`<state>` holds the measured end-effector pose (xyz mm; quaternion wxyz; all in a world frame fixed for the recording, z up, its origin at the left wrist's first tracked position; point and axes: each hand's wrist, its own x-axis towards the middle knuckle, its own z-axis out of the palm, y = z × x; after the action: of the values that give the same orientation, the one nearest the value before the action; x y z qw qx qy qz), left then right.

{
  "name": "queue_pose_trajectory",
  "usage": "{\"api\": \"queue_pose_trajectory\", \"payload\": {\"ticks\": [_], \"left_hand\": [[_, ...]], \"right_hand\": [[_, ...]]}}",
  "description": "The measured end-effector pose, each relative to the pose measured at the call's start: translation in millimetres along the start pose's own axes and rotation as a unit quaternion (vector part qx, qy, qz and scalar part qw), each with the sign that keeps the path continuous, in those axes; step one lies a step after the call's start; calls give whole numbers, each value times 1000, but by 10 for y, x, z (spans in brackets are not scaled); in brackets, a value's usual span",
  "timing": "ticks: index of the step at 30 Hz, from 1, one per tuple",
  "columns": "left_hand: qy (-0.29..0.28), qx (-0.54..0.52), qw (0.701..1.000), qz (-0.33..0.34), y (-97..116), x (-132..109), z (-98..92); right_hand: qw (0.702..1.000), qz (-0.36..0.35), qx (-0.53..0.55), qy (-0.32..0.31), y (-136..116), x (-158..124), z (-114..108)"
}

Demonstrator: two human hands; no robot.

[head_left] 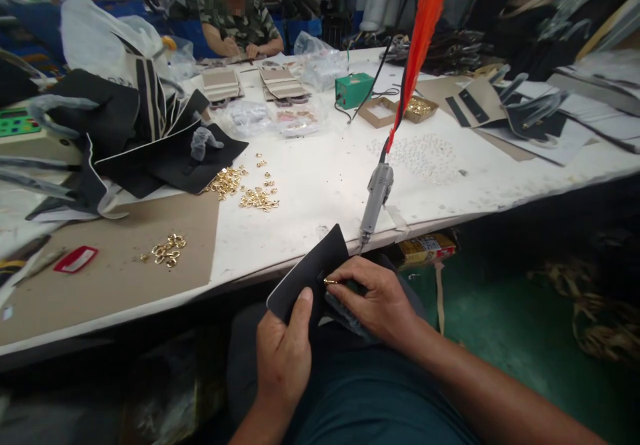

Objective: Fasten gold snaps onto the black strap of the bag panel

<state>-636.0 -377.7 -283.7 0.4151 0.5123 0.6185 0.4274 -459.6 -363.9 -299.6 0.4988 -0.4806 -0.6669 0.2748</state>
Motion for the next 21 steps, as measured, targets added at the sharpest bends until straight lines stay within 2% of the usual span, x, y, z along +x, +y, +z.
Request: {"api": "queue_pose_trajectory", "payload": {"ticks": [3, 10, 15, 21], "left_hand": [[-13, 31, 999, 20, 4, -46, 2], [-2, 51, 998, 48, -21, -183, -17], [4, 35, 997, 65, 4, -244, -59], [13, 21, 998, 64, -36, -347, -117]], "right_hand": [[999, -19, -40, 5, 0, -6, 16], [991, -76, -111, 7, 6, -35, 89], [981, -85, -163, 59, -64, -20, 136], [976, -132, -168, 44, -203, -17, 175]]}}
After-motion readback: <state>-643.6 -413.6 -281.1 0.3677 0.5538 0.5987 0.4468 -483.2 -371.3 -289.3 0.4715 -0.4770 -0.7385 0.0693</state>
